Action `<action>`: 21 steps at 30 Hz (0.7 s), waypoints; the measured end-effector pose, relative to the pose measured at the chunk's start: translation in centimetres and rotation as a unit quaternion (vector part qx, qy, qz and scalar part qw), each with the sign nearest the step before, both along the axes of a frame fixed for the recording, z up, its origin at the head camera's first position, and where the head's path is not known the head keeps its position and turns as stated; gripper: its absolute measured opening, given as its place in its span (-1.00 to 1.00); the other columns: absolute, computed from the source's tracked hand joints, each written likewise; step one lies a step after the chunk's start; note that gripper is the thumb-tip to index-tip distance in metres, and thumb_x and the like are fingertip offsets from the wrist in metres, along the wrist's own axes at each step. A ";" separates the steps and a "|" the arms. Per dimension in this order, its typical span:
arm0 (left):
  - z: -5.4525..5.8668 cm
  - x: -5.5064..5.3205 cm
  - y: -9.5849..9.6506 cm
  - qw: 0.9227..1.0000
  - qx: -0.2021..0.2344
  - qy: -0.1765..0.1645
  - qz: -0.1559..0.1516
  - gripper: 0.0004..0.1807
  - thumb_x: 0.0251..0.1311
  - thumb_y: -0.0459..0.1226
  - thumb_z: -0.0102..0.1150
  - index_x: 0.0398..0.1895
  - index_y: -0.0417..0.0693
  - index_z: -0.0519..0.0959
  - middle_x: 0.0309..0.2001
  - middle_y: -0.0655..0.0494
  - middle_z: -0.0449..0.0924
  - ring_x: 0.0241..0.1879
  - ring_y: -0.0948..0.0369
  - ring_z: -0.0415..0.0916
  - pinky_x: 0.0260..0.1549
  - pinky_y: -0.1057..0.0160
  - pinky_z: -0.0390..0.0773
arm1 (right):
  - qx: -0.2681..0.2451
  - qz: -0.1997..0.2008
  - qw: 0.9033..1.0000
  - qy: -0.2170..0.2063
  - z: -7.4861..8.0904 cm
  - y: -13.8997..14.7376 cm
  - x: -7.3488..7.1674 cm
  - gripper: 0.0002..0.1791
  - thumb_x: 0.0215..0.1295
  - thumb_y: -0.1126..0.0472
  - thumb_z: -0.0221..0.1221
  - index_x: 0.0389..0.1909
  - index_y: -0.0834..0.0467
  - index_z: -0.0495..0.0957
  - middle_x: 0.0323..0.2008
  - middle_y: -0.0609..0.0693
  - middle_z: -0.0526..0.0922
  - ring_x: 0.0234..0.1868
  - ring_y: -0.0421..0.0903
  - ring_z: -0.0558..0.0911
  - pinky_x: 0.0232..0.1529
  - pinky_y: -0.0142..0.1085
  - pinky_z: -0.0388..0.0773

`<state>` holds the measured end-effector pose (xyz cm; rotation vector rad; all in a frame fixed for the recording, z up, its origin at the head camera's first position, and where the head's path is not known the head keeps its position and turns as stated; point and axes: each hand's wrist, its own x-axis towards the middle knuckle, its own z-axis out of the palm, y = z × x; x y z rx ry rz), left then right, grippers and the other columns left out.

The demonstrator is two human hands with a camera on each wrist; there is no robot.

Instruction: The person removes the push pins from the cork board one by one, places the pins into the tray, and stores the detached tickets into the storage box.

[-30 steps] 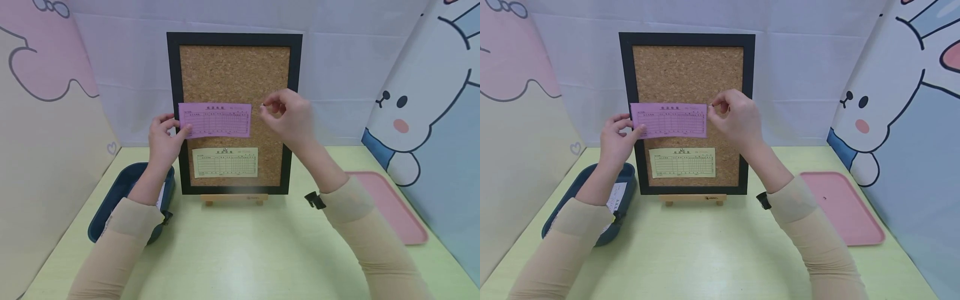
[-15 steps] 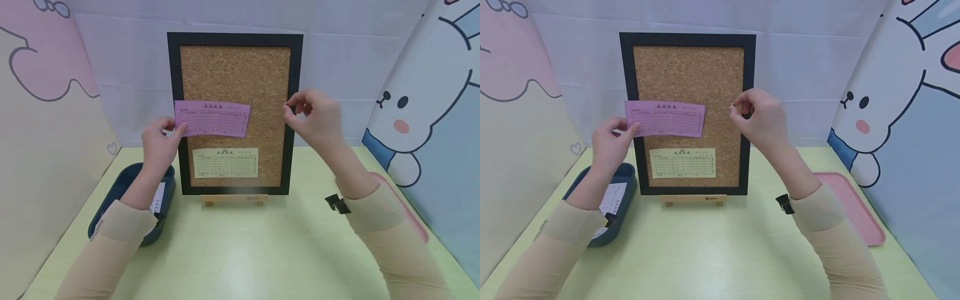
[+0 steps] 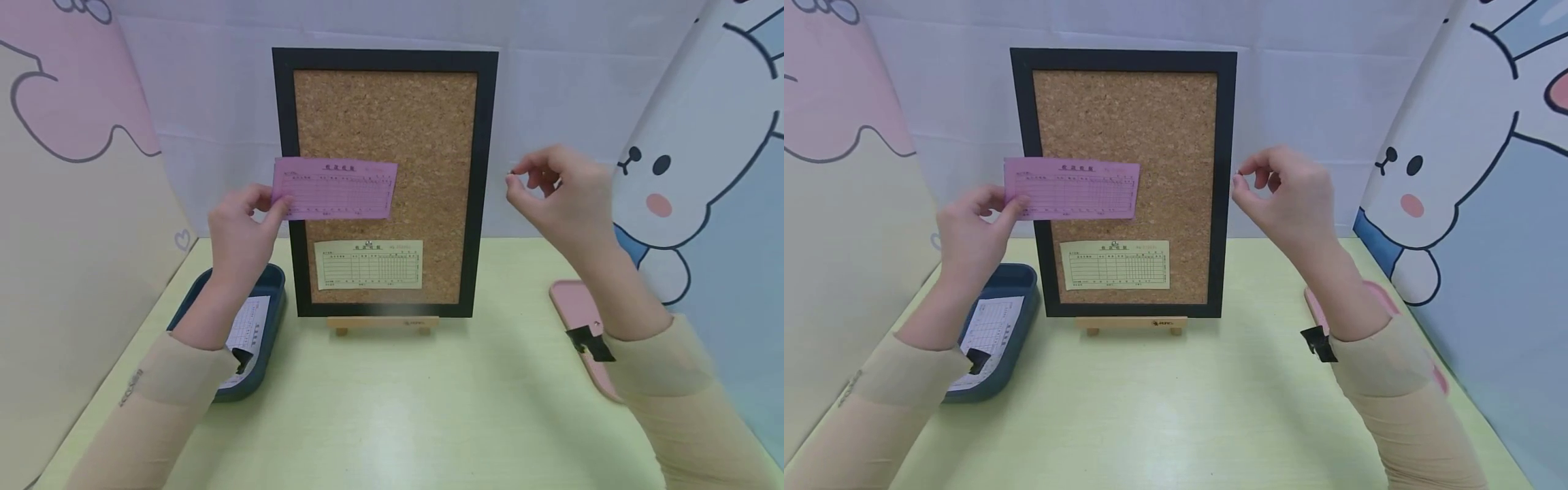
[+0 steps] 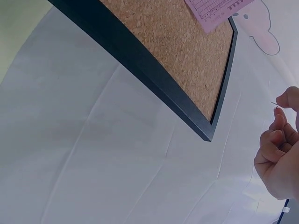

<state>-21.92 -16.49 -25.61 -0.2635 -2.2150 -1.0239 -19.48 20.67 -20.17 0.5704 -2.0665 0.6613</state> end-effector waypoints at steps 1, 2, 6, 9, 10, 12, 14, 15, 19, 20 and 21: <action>0.2 0.1 -0.1 1.000 -0.002 0.002 0.002 -0.69 0.21 -0.12 0.21 -0.23 -0.22 0.64 -0.37 -0.09 0.62 -0.22 0.13 0.42 -0.26 0.27 0.15 | -0.001 -0.006 1.000 0.001 0.0 0.2 0.1 -0.86 0.10 0.32 0.26 -0.34 0.33 0.63 -0.55 0.15 0.56 -0.51 -0.15 0.33 -0.41 -0.56 0.21; 0.4 0.2 -0.2 1.000 -0.005 0.004 0.005 -0.69 0.21 -0.12 0.21 -0.22 -0.22 0.64 -0.37 -0.09 0.62 -0.21 0.13 0.42 -0.27 0.28 0.15 | -0.002 -0.012 1.000 0.002 0.0 0.4 0.2 -0.86 0.09 0.32 0.27 -0.34 0.33 0.64 -0.55 0.15 0.57 -0.51 -0.15 0.33 -0.41 -0.56 0.21; 1.2 0.8 -0.4 1.000 -0.009 -0.002 0.015 -0.67 0.20 -0.10 0.20 -0.16 -0.19 0.65 -0.34 -0.10 0.63 -0.16 0.15 0.42 -0.23 0.26 0.19 | -0.005 -0.031 1.000 0.004 0.2 1.5 0.6 -0.86 0.07 0.33 0.28 -0.35 0.33 0.64 -0.54 0.17 0.58 -0.51 -0.22 0.32 -0.40 -0.58 0.21; 1.8 1.3 -0.6 1.000 -0.012 -0.004 0.023 -0.66 0.20 -0.10 0.20 -0.14 -0.18 0.65 -0.32 -0.11 0.63 -0.17 0.16 0.40 -0.24 0.27 0.21 | -0.002 -0.028 0.999 0.017 0.3 2.4 0.9 -0.87 0.06 0.35 0.27 -0.38 0.36 0.63 -0.56 0.17 0.57 -0.51 -0.32 0.28 -0.42 -0.58 0.20; 2.0 1.5 -0.7 1.000 -0.014 -0.007 0.027 -0.66 0.20 -0.09 0.20 -0.14 -0.17 0.66 -0.33 -0.10 0.63 -0.18 0.18 0.40 -0.27 0.28 0.21 | -0.001 -0.025 0.999 0.022 0.3 2.7 1.0 -0.87 0.05 0.37 0.26 -0.39 0.37 0.62 -0.56 0.18 0.56 -0.52 -0.35 0.27 -0.42 -0.58 0.19; 2.3 1.9 -0.9 0.999 -0.019 -0.014 0.036 -0.65 0.21 -0.07 0.18 -0.13 -0.15 0.66 -0.32 -0.09 0.63 -0.19 0.22 0.37 -0.34 0.31 0.21 | 0.003 -0.026 0.999 0.028 0.3 3.2 1.2 -0.87 0.06 0.37 0.24 -0.40 0.39 0.61 -0.57 0.18 0.55 -0.52 -0.40 0.25 -0.43 -0.57 0.19; 2.7 2.1 -1.1 0.999 -0.022 -0.021 0.043 -0.64 0.21 -0.06 0.18 -0.12 -0.13 0.67 -0.32 -0.07 0.64 -0.21 0.25 0.35 -0.42 0.34 0.20 | 0.005 -0.036 0.999 0.030 0.2 3.7 1.4 -0.86 0.07 0.35 0.23 -0.41 0.39 0.61 -0.57 0.18 0.53 -0.51 -0.43 0.24 -0.42 -0.58 0.18; 2.9 2.2 -1.3 0.998 -0.025 -0.024 0.047 -0.64 0.21 -0.05 0.17 -0.12 -0.12 0.67 -0.32 -0.06 0.65 -0.22 0.27 0.34 -0.46 0.35 0.20 | 0.006 -0.041 0.999 0.029 0.2 3.9 1.4 -0.85 0.07 0.33 0.22 -0.41 0.39 0.61 -0.57 0.17 0.53 -0.51 -0.44 0.23 -0.42 -0.58 0.18; 3.6 2.5 -2.0 0.997 -0.037 -0.043 0.059 -0.63 0.21 -0.04 0.16 -0.08 -0.08 0.67 -0.28 -0.05 0.65 -0.20 0.27 0.31 -0.52 0.39 0.21 | -0.002 -0.052 0.998 0.030 0.1 4.8 1.7 -0.83 0.08 0.31 0.21 -0.42 0.39 0.61 -0.58 0.08 0.51 -0.51 -0.49 0.23 -0.41 -0.59 0.17; 3.7 2.6 -2.2 0.996 -0.040 -0.047 0.061 -0.63 0.20 -0.04 0.16 -0.08 -0.08 0.67 -0.27 -0.06 0.64 -0.18 0.27 0.30 -0.52 0.39 0.20 | -0.006 -0.054 0.998 0.030 0.1 5.0 1.8 -0.82 0.07 0.30 0.20 -0.42 0.38 0.62 -0.59 -0.01 0.50 -0.51 -0.50 0.23 -0.41 -0.59 0.18; 3.8 2.6 -2.5 0.996 -0.044 -0.051 0.063 -0.62 0.20 -0.03 0.17 -0.07 -0.08 0.67 -0.26 -0.07 0.64 -0.17 0.26 0.30 -0.50 0.39 0.20 | -0.010 -0.056 0.998 0.030 0.0 5.3 1.8 -0.82 0.07 0.29 0.20 -0.42 0.38 0.62 -0.58 -0.10 0.48 -0.51 -0.51 0.23 -0.41 -0.59 0.18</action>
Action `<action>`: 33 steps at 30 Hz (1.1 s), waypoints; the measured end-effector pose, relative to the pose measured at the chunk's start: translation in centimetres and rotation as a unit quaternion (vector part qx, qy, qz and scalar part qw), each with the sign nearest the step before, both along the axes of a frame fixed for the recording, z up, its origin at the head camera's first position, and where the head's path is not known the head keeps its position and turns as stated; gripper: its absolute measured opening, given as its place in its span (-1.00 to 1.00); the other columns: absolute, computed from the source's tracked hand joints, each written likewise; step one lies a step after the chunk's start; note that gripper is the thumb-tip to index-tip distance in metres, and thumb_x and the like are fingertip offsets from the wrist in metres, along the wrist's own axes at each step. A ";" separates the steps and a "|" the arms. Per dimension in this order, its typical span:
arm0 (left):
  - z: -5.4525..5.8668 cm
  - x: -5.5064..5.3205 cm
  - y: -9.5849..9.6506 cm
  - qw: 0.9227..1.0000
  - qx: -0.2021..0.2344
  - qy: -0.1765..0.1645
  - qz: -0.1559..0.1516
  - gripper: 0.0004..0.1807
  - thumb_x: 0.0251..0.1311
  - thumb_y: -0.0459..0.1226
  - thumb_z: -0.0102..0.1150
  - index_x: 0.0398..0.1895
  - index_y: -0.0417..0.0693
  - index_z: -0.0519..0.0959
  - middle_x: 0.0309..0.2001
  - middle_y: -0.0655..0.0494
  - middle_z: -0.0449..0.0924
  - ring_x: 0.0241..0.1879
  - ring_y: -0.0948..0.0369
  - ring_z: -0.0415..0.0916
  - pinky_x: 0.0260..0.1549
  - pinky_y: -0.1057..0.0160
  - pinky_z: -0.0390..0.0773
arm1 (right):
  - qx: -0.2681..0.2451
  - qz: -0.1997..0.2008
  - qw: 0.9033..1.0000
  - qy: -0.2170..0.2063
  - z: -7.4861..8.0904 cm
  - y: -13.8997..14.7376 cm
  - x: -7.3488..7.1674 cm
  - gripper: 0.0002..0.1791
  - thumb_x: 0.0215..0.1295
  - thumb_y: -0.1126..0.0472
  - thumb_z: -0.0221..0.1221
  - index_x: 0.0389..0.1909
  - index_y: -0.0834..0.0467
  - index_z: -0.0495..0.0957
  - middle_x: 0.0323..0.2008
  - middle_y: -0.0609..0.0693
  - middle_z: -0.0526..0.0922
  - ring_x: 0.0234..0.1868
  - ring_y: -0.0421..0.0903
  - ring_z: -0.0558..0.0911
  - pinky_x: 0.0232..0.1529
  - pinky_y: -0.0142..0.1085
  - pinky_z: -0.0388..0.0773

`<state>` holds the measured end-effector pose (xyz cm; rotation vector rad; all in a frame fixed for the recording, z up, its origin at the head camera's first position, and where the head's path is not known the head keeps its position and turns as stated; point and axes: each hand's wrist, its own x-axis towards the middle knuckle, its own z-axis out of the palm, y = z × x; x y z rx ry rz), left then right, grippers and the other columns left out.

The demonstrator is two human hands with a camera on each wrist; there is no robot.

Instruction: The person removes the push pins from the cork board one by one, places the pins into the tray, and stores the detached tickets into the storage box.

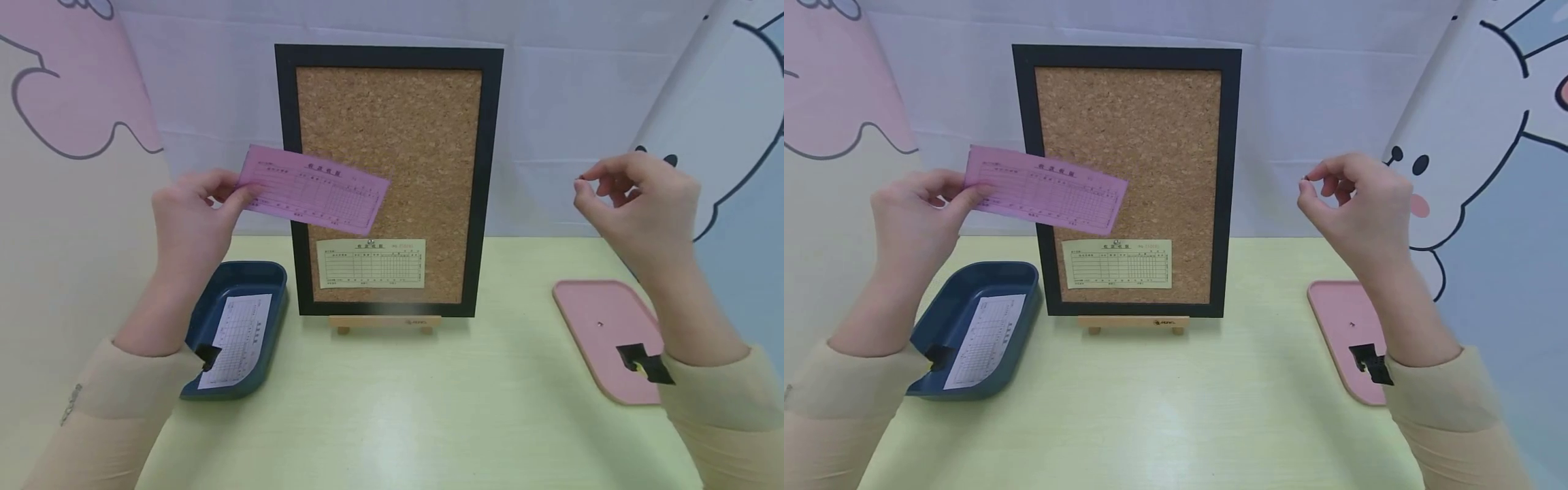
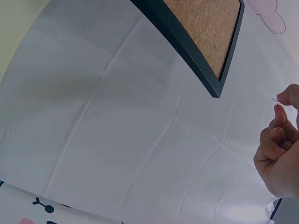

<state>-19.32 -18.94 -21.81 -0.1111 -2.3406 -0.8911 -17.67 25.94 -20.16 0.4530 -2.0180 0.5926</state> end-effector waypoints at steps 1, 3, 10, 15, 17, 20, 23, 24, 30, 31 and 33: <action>0.1 0.0 -0.2 1.000 -0.003 -0.007 0.001 -0.62 0.20 -0.03 0.16 -0.06 -0.07 0.67 -0.25 -0.06 0.64 -0.15 0.25 0.29 -0.48 0.38 0.21 | -0.004 -0.004 1.000 -0.001 -0.1 0.2 0.0 -0.81 0.07 0.29 0.21 -0.42 0.38 0.63 -0.57 -0.19 0.46 -0.51 -0.51 0.23 -0.41 -0.59 0.18; 0.3 0.1 -0.7 1.000 -0.011 -0.015 0.004 -0.61 0.19 -0.02 0.17 -0.05 -0.07 0.66 -0.24 -0.08 0.64 -0.15 0.23 0.27 -0.44 0.34 0.19 | -0.005 -0.016 1.000 -0.010 -0.2 0.8 0.2 -0.81 0.07 0.28 0.22 -0.40 0.37 0.63 -0.54 -0.34 0.39 -0.51 -0.53 0.23 -0.41 -0.58 0.18; 1.2 0.6 -2.4 0.998 -0.051 -0.039 0.019 -0.62 0.17 -0.05 0.20 -0.05 -0.08 0.66 -0.23 -0.11 0.62 -0.21 0.27 0.21 -0.43 0.33 0.18 | -0.008 -0.057 0.998 -0.030 -0.7 2.6 0.8 -0.82 0.04 0.30 0.26 -0.40 0.38 0.63 -0.57 -0.08 0.45 -0.49 -0.56 0.20 -0.38 -0.61 0.16; 1.6 0.7 -3.6 0.996 -0.068 -0.054 0.019 -0.65 0.15 -0.08 0.25 -0.13 -0.13 0.68 -0.26 -0.12 0.61 -0.24 0.37 0.17 -0.47 0.38 0.17 | -0.008 -0.083 0.995 -0.059 -1.2 4.0 1.4 -0.77 0.07 0.28 0.27 -0.36 0.41 0.61 -0.52 -0.41 0.35 -0.45 -0.55 0.18 -0.35 -0.62 0.15; 1.7 0.6 -4.2 0.995 -0.073 -0.058 0.017 -0.67 0.14 -0.09 0.26 -0.15 -0.14 0.69 -0.29 -0.11 0.59 -0.26 0.40 0.17 -0.53 0.40 0.16 | -0.014 -0.095 0.993 -0.075 -1.4 4.4 1.7 -0.76 0.09 0.27 0.26 -0.34 0.41 0.60 -0.51 -0.53 0.27 -0.44 -0.54 0.18 -0.35 -0.62 0.15; 1.8 0.6 -5.0 0.994 -0.088 -0.063 0.015 -0.70 0.13 -0.13 0.29 -0.17 -0.15 0.69 -0.32 -0.10 0.54 -0.32 0.40 0.17 -0.62 0.42 0.14 | -0.024 -0.107 0.989 -0.095 -1.8 4.9 1.9 -0.76 0.11 0.27 0.26 -0.32 0.40 0.60 -0.50 -0.57 0.26 -0.42 -0.53 0.19 -0.34 -0.62 0.15; 1.8 0.5 -5.8 0.991 -0.111 -0.071 0.012 -0.71 0.13 -0.17 0.29 -0.17 -0.18 0.68 -0.33 -0.12 0.55 -0.30 0.30 0.20 -0.65 0.42 0.15 | -0.024 -0.114 0.988 -0.104 -2.3 5.4 2.0 -0.77 0.11 0.26 0.26 -0.32 0.39 0.60 -0.50 -0.56 0.26 -0.42 -0.53 0.19 -0.34 -0.63 0.14; 1.8 0.5 -6.0 0.990 -0.118 -0.076 0.011 -0.71 0.14 -0.18 0.28 -0.16 -0.20 0.68 -0.32 -0.13 0.55 -0.28 0.25 0.21 -0.65 0.42 0.16 | -0.022 -0.117 0.987 -0.107 -2.5 5.6 2.0 -0.76 0.12 0.25 0.26 -0.32 0.39 0.60 -0.49 -0.56 0.25 -0.42 -0.53 0.19 -0.34 -0.63 0.14; 1.7 0.3 -7.2 0.984 -0.149 -0.100 0.006 -0.70 0.17 -0.19 0.25 -0.15 -0.24 0.66 -0.31 -0.17 0.57 -0.26 0.09 0.21 -0.68 0.37 0.19 | -0.020 -0.127 0.985 -0.112 -4.0 7.0 2.1 -0.74 0.10 0.23 0.25 -0.37 0.41 0.58 -0.54 -0.66 0.20 -0.47 -0.57 0.17 -0.36 -0.67 0.13; 1.7 0.2 -7.5 0.983 -0.155 -0.100 0.004 -0.70 0.17 -0.19 0.26 -0.16 -0.24 0.66 -0.31 -0.18 0.58 -0.27 0.09 0.21 -0.67 0.36 0.19 | -0.022 -0.131 0.984 -0.117 -4.3 7.2 2.2 -0.74 0.10 0.23 0.25 -0.38 0.41 0.58 -0.55 -0.64 0.20 -0.48 -0.56 0.17 -0.37 -0.67 0.13; 1.7 0.0 -8.0 0.981 -0.168 -0.099 -0.002 -0.71 0.15 -0.20 0.28 -0.17 -0.25 0.66 -0.32 -0.20 0.57 -0.27 0.08 0.23 -0.64 0.38 0.18 | -0.025 -0.147 0.979 -0.139 -4.9 7.6 2.3 -0.74 0.11 0.22 0.25 -0.36 0.39 0.59 -0.56 -0.49 0.29 -0.47 -0.54 0.17 -0.39 -0.69 0.12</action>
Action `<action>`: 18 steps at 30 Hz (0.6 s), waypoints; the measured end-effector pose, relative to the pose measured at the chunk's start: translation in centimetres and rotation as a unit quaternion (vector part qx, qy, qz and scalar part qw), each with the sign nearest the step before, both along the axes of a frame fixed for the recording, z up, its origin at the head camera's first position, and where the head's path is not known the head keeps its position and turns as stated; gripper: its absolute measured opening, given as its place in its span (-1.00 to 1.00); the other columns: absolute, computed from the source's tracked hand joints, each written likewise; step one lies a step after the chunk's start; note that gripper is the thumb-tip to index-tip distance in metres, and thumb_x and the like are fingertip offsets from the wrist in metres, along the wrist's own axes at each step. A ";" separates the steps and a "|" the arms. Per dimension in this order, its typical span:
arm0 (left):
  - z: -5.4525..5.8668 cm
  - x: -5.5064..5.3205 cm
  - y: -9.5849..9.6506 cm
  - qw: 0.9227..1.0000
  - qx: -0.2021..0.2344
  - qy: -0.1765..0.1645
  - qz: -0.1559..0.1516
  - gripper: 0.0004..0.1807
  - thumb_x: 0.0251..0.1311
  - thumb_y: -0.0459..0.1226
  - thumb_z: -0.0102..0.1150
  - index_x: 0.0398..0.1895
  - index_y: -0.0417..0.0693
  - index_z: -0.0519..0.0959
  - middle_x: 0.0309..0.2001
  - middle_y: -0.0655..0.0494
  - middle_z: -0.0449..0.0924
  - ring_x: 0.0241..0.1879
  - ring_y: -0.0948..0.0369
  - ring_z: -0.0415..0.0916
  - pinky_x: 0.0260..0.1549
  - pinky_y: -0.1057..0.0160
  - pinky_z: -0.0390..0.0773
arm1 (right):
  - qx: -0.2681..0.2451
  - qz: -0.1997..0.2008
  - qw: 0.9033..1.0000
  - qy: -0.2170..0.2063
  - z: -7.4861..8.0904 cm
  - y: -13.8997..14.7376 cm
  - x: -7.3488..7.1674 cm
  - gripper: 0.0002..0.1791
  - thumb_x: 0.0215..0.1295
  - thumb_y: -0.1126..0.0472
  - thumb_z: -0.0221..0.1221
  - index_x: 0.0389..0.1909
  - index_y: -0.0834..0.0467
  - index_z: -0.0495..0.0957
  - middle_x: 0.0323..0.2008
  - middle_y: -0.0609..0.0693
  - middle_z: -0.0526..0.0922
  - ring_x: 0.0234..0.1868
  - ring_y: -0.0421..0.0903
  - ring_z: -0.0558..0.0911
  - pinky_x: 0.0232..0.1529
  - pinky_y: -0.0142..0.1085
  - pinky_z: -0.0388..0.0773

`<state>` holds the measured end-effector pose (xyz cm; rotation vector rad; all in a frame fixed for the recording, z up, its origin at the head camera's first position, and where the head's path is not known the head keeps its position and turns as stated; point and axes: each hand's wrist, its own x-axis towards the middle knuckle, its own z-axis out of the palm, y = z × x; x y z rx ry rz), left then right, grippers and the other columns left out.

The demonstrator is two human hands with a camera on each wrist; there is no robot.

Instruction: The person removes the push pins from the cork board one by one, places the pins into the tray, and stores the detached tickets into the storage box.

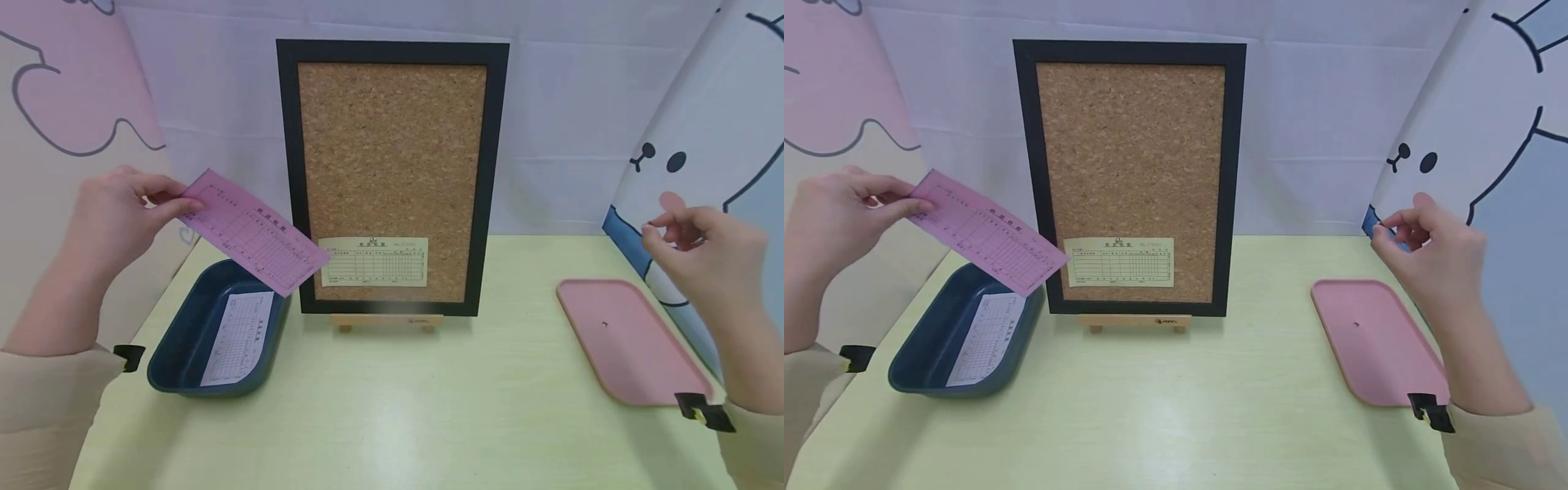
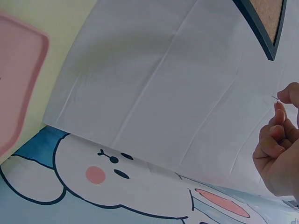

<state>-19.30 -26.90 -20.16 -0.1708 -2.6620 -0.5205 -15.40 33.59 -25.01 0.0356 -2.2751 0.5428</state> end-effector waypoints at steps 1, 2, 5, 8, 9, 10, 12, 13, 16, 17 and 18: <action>0.0 -0.1 -0.3 1.000 -0.006 0.000 -0.004 -0.72 0.14 -0.20 0.29 -0.19 -0.24 0.67 -0.32 -0.20 0.57 -0.28 0.08 0.23 -0.62 0.39 0.17 | 0.000 -0.006 1.000 -0.011 -0.3 0.2 0.0 -0.75 0.12 0.22 0.24 -0.35 0.39 0.59 -0.56 -0.39 0.37 -0.47 -0.54 0.17 -0.39 -0.69 0.11; 0.0 -0.2 -0.6 1.000 -0.013 -0.001 -0.006 -0.71 0.14 -0.19 0.29 -0.19 -0.24 0.67 -0.31 -0.19 0.56 -0.28 0.08 0.22 -0.60 0.40 0.17 | 0.001 -0.011 1.000 -0.020 -0.6 0.3 0.1 -0.75 0.13 0.21 0.24 -0.35 0.38 0.59 -0.56 -0.35 0.37 -0.47 -0.53 0.17 -0.39 -0.68 0.10; -0.1 -0.5 -1.4 0.999 -0.032 -0.009 -0.017 -0.74 0.10 -0.20 0.32 -0.25 -0.22 0.68 -0.33 -0.16 0.55 -0.30 0.08 0.22 -0.53 0.38 0.17 | 0.010 -0.012 1.000 -0.026 -1.5 0.8 0.1 -0.77 0.12 0.22 0.24 -0.36 0.36 0.59 -0.56 -0.13 0.43 -0.48 -0.53 0.16 -0.43 -0.67 0.08; -0.3 -0.9 -2.1 0.997 -0.066 -0.030 -0.024 -0.77 0.10 -0.20 0.32 -0.28 -0.19 0.69 -0.40 -0.07 0.57 -0.31 0.09 0.20 -0.55 0.32 0.20 | 0.012 -0.003 1.000 -0.025 -2.4 1.1 0.1 -0.78 0.08 0.23 0.25 -0.40 0.35 0.59 -0.60 -0.28 0.37 -0.50 -0.55 0.17 -0.45 -0.66 0.09; -0.4 -1.1 -2.3 0.996 -0.075 -0.036 -0.027 -0.78 0.09 -0.22 0.33 -0.29 -0.19 0.69 -0.43 -0.05 0.58 -0.32 0.09 0.21 -0.55 0.30 0.21 | 0.012 -0.006 0.999 -0.030 -2.8 1.2 0.0 -0.79 0.08 0.23 0.26 -0.40 0.34 0.59 -0.60 -0.27 0.37 -0.50 -0.55 0.17 -0.46 -0.67 0.09; -0.5 -1.2 -2.5 0.995 -0.085 -0.042 -0.030 -0.79 0.09 -0.22 0.33 -0.28 -0.18 0.69 -0.45 -0.03 0.58 -0.33 0.09 0.21 -0.57 0.29 0.22 | 0.008 -0.007 0.999 -0.037 -3.1 1.4 0.0 -0.79 0.07 0.22 0.26 -0.40 0.33 0.59 -0.61 -0.37 0.32 -0.50 -0.55 0.19 -0.47 -0.66 0.10; -0.7 -1.5 -2.9 0.993 -0.095 -0.054 -0.033 -0.78 0.09 -0.22 0.33 -0.27 -0.19 0.69 -0.47 -0.01 0.57 -0.34 0.09 0.22 -0.58 0.26 0.23 | 0.000 -0.011 0.998 -0.057 -3.7 1.6 0.0 -0.79 0.09 0.20 0.25 -0.39 0.31 0.60 -0.62 -0.45 0.29 -0.51 -0.53 0.20 -0.45 -0.63 0.13; -0.9 -1.6 -3.1 0.993 -0.099 -0.059 -0.035 -0.78 0.09 -0.22 0.33 -0.28 -0.19 0.69 -0.46 -0.01 0.56 -0.34 0.08 0.23 -0.58 0.25 0.23 | -0.005 -0.016 0.997 -0.070 -4.0 1.7 0.0 -0.79 0.10 0.18 0.24 -0.38 0.29 0.60 -0.63 -0.51 0.26 -0.50 -0.52 0.21 -0.44 -0.62 0.14; -1.1 -1.9 -3.6 0.991 -0.105 -0.072 -0.041 -0.79 0.09 -0.23 0.33 -0.27 -0.19 0.69 -0.41 -0.03 0.52 -0.33 0.07 0.25 -0.57 0.24 0.24 | -0.015 -0.014 0.997 -0.081 -4.7 2.1 -0.1 -0.80 0.10 0.18 0.22 -0.42 0.28 0.60 -0.66 -0.51 0.27 -0.51 -0.51 0.23 -0.44 -0.58 0.15; -1.3 -2.0 -3.7 0.990 -0.107 -0.076 -0.044 -0.79 0.09 -0.23 0.33 -0.27 -0.19 0.69 -0.40 -0.04 0.50 -0.32 0.07 0.25 -0.56 0.24 0.24 | -0.017 -0.014 0.996 -0.085 -4.9 2.3 -0.1 -0.81 0.11 0.18 0.21 -0.42 0.27 0.60 -0.66 -0.46 0.29 -0.51 -0.50 0.23 -0.43 -0.57 0.15; -1.4 -2.1 -3.8 0.989 -0.112 -0.081 -0.048 -0.79 0.09 -0.24 0.33 -0.27 -0.19 0.70 -0.38 -0.04 0.49 -0.32 0.06 0.26 -0.55 0.23 0.25 | -0.020 -0.014 0.996 -0.091 -5.2 2.4 -0.1 -0.81 0.11 0.18 0.21 -0.42 0.27 0.60 -0.66 -0.42 0.32 -0.51 -0.49 0.24 -0.43 -0.57 0.15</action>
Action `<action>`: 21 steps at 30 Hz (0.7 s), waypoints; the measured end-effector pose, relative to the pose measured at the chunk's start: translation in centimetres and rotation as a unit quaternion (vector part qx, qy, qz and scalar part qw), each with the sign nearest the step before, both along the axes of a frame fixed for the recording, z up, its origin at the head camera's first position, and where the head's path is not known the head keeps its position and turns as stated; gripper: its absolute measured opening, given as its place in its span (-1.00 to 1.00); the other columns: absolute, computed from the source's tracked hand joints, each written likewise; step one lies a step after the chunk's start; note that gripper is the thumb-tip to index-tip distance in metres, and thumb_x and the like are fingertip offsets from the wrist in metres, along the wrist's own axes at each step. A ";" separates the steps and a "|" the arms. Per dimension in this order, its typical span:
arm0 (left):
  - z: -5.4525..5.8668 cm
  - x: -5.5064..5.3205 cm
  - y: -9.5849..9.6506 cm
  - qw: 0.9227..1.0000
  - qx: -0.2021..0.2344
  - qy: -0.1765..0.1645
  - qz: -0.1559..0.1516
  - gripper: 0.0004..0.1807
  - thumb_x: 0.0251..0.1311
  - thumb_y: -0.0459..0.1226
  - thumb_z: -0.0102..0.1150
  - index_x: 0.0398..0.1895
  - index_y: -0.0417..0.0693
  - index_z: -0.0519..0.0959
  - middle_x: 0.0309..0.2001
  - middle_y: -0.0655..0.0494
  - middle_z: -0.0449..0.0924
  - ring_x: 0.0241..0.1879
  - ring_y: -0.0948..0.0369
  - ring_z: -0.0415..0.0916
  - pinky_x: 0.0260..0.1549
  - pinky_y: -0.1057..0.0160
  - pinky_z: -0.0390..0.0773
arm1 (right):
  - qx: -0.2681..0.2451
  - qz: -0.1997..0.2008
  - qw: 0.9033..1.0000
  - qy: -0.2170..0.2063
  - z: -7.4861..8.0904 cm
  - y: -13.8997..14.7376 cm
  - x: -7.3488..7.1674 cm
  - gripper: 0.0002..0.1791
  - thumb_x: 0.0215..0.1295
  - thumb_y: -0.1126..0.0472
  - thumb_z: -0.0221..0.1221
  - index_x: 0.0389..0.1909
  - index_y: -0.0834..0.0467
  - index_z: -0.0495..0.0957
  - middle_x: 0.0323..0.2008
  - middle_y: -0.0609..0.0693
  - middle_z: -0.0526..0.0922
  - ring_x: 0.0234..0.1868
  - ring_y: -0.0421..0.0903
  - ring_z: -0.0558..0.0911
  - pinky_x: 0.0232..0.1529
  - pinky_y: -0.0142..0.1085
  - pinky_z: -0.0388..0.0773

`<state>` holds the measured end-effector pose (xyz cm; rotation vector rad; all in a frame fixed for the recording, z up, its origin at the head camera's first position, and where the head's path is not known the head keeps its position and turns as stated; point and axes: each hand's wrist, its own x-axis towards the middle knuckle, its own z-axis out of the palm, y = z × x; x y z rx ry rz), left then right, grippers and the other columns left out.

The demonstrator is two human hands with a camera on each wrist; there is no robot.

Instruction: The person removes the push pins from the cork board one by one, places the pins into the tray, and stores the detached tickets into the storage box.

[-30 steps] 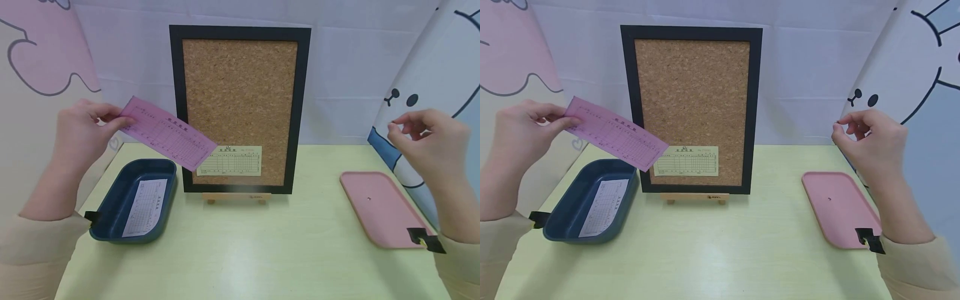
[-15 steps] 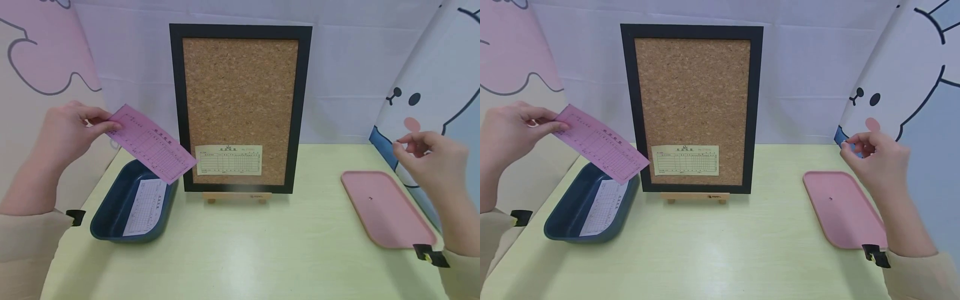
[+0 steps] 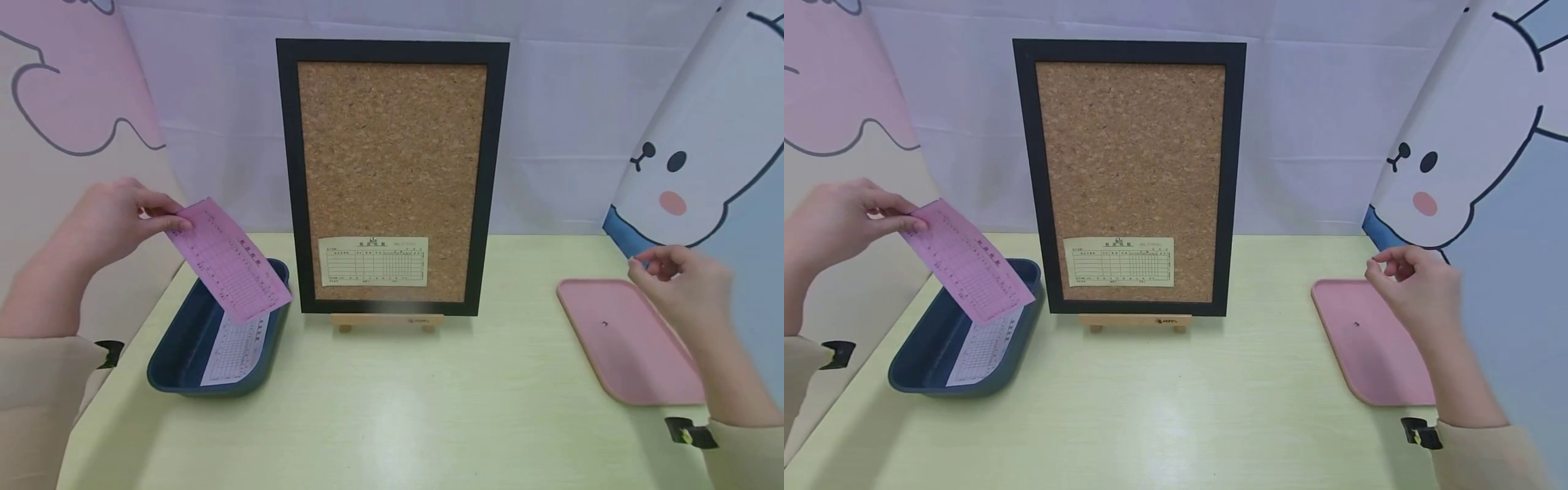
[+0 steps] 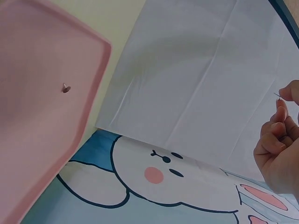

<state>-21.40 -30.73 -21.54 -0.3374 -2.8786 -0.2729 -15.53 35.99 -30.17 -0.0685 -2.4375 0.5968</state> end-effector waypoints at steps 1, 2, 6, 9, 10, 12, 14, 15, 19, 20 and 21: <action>-0.2 -0.2 -0.2 1.000 -0.005 -0.005 -0.004 -0.79 0.08 -0.24 0.33 -0.26 -0.18 0.70 -0.38 -0.04 0.47 -0.31 0.06 0.26 -0.53 0.22 0.25 | -0.001 -0.002 1.000 -0.007 -0.2 0.1 0.0 -0.81 0.12 0.17 0.21 -0.42 0.25 0.60 -0.66 -0.36 0.35 -0.51 -0.48 0.25 -0.44 -0.57 0.16; -0.3 -0.3 -0.3 1.000 -0.007 -0.012 -0.007 -0.79 0.08 -0.24 0.33 -0.25 -0.18 0.70 -0.37 -0.04 0.46 -0.30 0.06 0.25 -0.52 0.21 0.26 | -0.002 -0.004 1.000 -0.016 -0.5 0.3 0.0 -0.81 0.13 0.16 0.22 -0.41 0.24 0.60 -0.65 -0.29 0.38 -0.51 -0.46 0.25 -0.44 -0.57 0.17; -1.3 -1.0 -0.9 0.999 -0.020 -0.033 -0.022 -0.78 0.05 -0.25 0.35 -0.24 -0.17 0.70 -0.37 -0.03 0.45 -0.28 0.04 0.26 -0.46 0.17 0.26 | -0.003 -0.011 0.998 -0.055 -1.4 0.8 -0.1 -0.79 0.18 0.11 0.20 -0.37 0.22 0.59 -0.57 -0.05 0.46 -0.48 -0.42 0.27 -0.47 -0.59 0.20; -2.0 -1.6 -1.4 0.998 -0.025 -0.055 -0.029 -0.78 0.04 -0.26 0.36 -0.23 -0.17 0.70 -0.38 0.02 0.53 -0.29 0.05 0.32 -0.44 0.18 0.29 | -0.002 -0.013 0.998 -0.067 -2.1 1.2 -0.3 -0.76 0.18 0.10 0.20 -0.37 0.22 0.59 -0.53 0.04 0.50 -0.49 -0.42 0.27 -0.51 -0.61 0.21; -2.2 -1.8 -1.5 0.997 -0.027 -0.063 -0.032 -0.78 0.04 -0.27 0.36 -0.23 -0.16 0.70 -0.40 0.05 0.57 -0.30 0.06 0.36 -0.44 0.19 0.32 | -0.003 -0.013 0.997 -0.070 -2.4 1.3 -0.3 -0.76 0.18 0.10 0.20 -0.36 0.23 0.59 -0.52 0.05 0.51 -0.49 -0.43 0.27 -0.52 -0.62 0.21; -2.7 -2.1 -1.8 0.996 -0.028 -0.080 -0.039 -0.79 0.04 -0.29 0.36 -0.24 -0.16 0.70 -0.42 0.08 0.62 -0.34 0.09 0.41 -0.44 0.20 0.35 | -0.004 -0.016 0.997 -0.080 -2.9 1.5 -0.4 -0.75 0.17 0.10 0.21 -0.34 0.24 0.60 -0.50 0.07 0.53 -0.50 -0.41 0.28 -0.55 -0.61 0.22; -3.2 -2.4 -2.0 0.994 -0.029 -0.096 -0.046 -0.80 0.03 -0.31 0.36 -0.25 -0.17 0.70 -0.46 0.08 0.65 -0.39 0.12 0.46 -0.45 0.22 0.40 | -0.009 -0.017 0.995 -0.098 -3.3 1.7 -0.5 -0.74 0.18 0.10 0.20 -0.30 0.25 0.60 -0.47 0.09 0.55 -0.50 -0.38 0.30 -0.56 -0.60 0.24; -3.5 -2.5 -2.1 0.993 -0.030 -0.103 -0.049 -0.80 0.02 -0.32 0.36 -0.25 -0.18 0.70 -0.46 0.08 0.65 -0.41 0.13 0.47 -0.44 0.23 0.42 | -0.012 -0.017 0.994 -0.107 -3.6 1.8 -0.6 -0.73 0.18 0.10 0.20 -0.28 0.26 0.59 -0.45 0.11 0.56 -0.49 -0.36 0.31 -0.56 -0.60 0.25; -4.5 -2.9 -2.4 0.990 -0.030 -0.125 -0.056 -0.79 0.02 -0.33 0.36 -0.25 -0.22 0.68 -0.48 0.09 0.64 -0.42 0.13 0.46 -0.43 0.21 0.46 | -0.020 -0.021 0.991 -0.133 -4.7 2.2 -0.7 -0.71 0.20 0.09 0.18 -0.25 0.27 0.56 -0.40 0.15 0.56 -0.46 -0.26 0.33 -0.54 -0.60 0.27; -4.8 -3.0 -2.4 0.989 -0.032 -0.129 -0.057 -0.79 0.02 -0.32 0.37 -0.25 -0.22 0.68 -0.49 0.10 0.63 -0.43 0.13 0.46 -0.43 0.20 0.46 | -0.022 -0.023 0.990 -0.138 -4.9 2.3 -0.7 -0.70 0.20 0.09 0.18 -0.24 0.27 0.56 -0.39 0.15 0.56 -0.45 -0.25 0.33 -0.54 -0.59 0.27; -5.0 -3.1 -2.4 0.989 -0.036 -0.133 -0.059 -0.79 0.02 -0.31 0.37 -0.25 -0.21 0.68 -0.49 0.11 0.63 -0.43 0.14 0.45 -0.43 0.20 0.46 | -0.021 -0.025 0.989 -0.141 -5.1 2.4 -0.8 -0.70 0.20 0.09 0.18 -0.24 0.27 0.56 -0.39 0.16 0.56 -0.45 -0.24 0.33 -0.54 -0.59 0.26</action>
